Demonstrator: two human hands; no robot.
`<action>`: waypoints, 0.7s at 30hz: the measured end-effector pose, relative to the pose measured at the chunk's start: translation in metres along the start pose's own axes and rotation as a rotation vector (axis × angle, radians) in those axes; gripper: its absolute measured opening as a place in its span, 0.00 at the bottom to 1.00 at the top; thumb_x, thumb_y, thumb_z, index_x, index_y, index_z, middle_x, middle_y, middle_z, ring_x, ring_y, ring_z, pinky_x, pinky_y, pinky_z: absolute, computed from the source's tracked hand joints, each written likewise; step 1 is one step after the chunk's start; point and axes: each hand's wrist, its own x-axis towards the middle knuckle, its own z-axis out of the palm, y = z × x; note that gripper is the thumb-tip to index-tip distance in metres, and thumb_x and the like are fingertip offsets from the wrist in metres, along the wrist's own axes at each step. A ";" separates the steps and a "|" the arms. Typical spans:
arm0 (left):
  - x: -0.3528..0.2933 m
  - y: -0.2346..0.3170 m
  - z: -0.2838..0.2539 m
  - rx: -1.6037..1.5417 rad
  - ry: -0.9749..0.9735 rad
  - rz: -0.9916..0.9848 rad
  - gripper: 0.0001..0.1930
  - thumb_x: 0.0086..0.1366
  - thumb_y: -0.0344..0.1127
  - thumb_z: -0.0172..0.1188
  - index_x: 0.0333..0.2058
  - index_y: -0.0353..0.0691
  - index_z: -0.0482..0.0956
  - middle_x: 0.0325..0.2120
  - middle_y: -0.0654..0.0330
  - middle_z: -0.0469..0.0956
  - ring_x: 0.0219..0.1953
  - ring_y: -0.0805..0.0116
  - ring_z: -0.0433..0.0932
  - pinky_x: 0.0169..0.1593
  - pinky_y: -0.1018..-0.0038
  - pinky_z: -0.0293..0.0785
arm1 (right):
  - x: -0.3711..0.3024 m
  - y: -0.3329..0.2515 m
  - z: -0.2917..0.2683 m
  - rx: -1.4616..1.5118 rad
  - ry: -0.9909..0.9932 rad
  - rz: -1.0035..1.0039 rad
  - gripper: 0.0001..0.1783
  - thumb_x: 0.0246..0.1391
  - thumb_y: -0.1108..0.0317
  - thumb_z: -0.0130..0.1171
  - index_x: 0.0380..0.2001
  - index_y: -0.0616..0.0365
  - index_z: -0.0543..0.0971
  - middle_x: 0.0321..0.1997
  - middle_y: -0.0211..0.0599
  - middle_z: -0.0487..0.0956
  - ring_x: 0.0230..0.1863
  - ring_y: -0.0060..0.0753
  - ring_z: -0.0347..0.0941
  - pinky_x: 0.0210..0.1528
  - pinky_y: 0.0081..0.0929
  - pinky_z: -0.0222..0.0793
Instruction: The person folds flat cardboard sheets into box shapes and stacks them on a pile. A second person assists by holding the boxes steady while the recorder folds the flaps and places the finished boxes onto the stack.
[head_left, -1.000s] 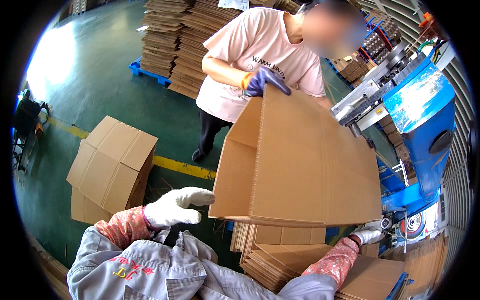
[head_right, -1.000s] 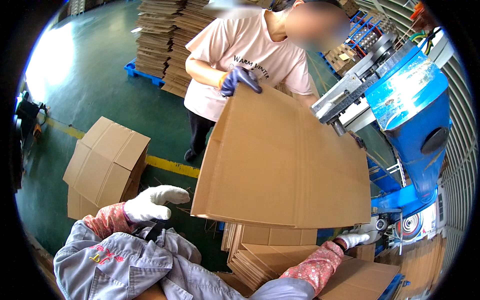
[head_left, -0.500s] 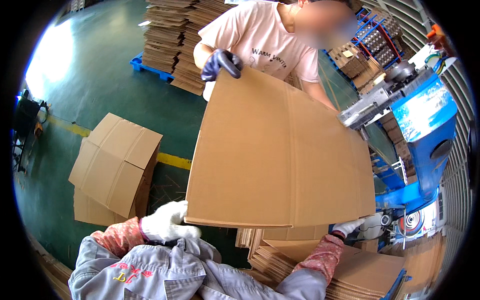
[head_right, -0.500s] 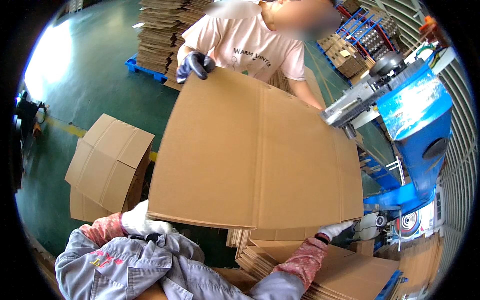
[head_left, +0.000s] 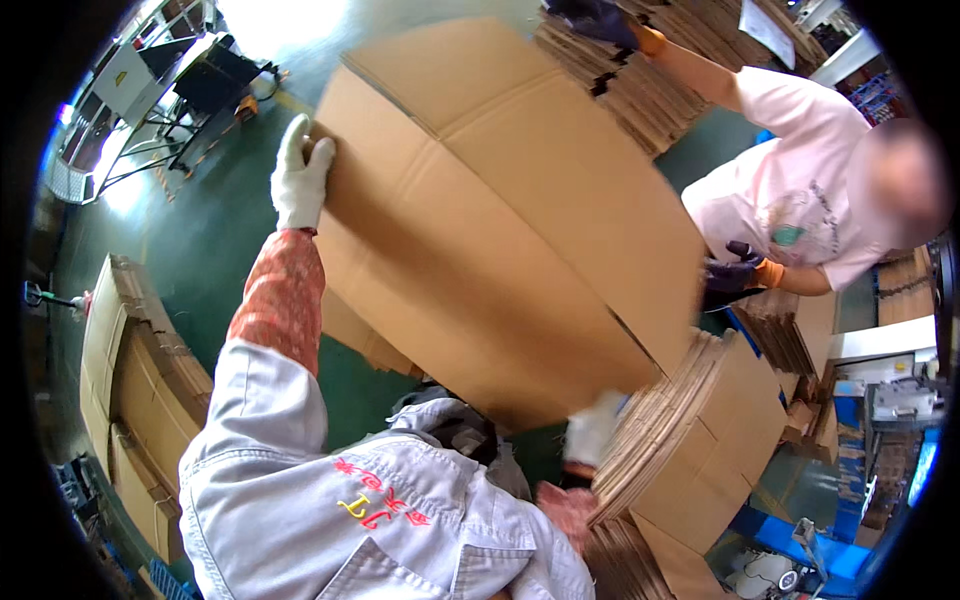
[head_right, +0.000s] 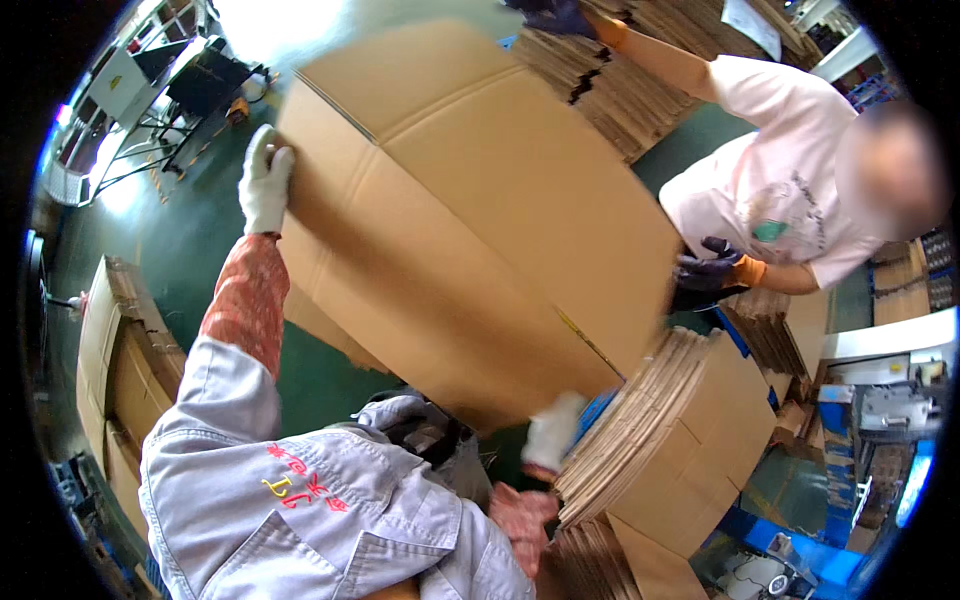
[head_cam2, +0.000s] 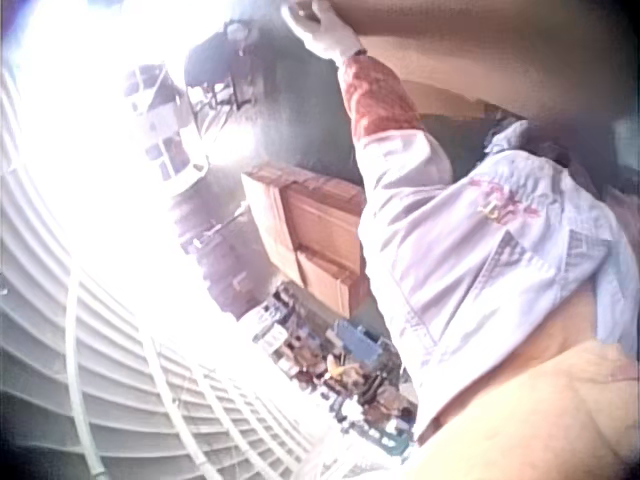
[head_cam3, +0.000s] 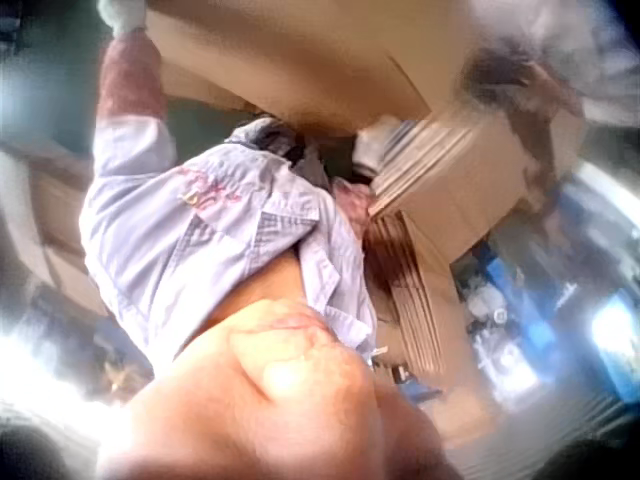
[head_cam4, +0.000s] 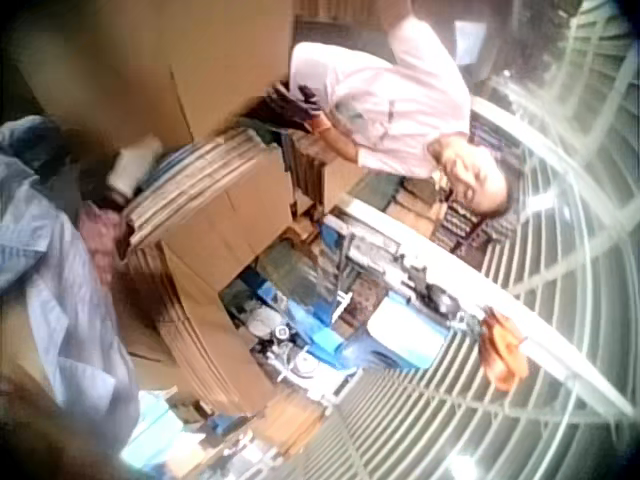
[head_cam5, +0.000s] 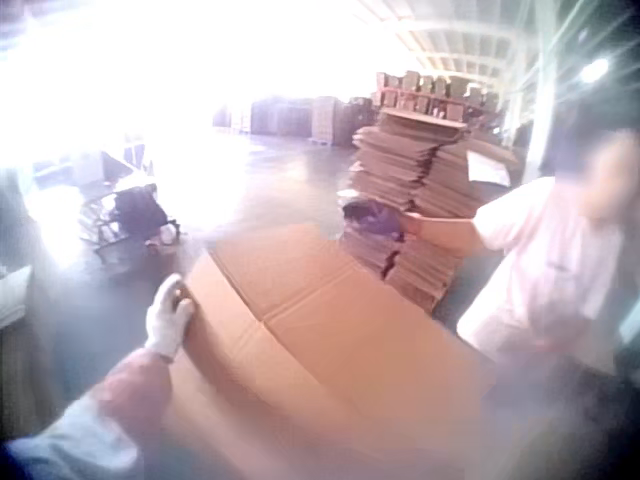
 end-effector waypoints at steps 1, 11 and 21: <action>0.002 -0.044 0.014 0.358 -0.233 -0.053 0.31 0.65 0.39 0.60 0.65 0.34 0.73 0.59 0.55 0.78 0.59 0.63 0.75 0.63 0.68 0.71 | 0.006 -0.025 0.055 0.187 -0.151 -0.027 0.27 0.60 0.49 0.62 0.54 0.57 0.81 0.55 0.50 0.81 0.59 0.58 0.75 0.65 0.49 0.67; -0.251 -0.124 -0.001 0.529 -1.625 -0.340 0.42 0.57 0.62 0.66 0.63 0.39 0.77 0.63 0.44 0.76 0.65 0.46 0.74 0.68 0.57 0.70 | -0.033 0.035 0.245 1.043 -0.482 0.509 0.22 0.67 0.51 0.59 0.53 0.55 0.82 0.53 0.41 0.79 0.54 0.41 0.73 0.56 0.36 0.65; -0.260 -0.086 0.092 0.403 -1.649 -0.160 0.28 0.62 0.56 0.63 0.52 0.39 0.85 0.48 0.49 0.86 0.53 0.52 0.83 0.56 0.57 0.78 | -0.116 0.107 0.235 1.852 -0.299 0.770 0.15 0.71 0.50 0.48 0.27 0.33 0.69 0.22 0.19 0.62 0.21 0.26 0.61 0.22 0.34 0.53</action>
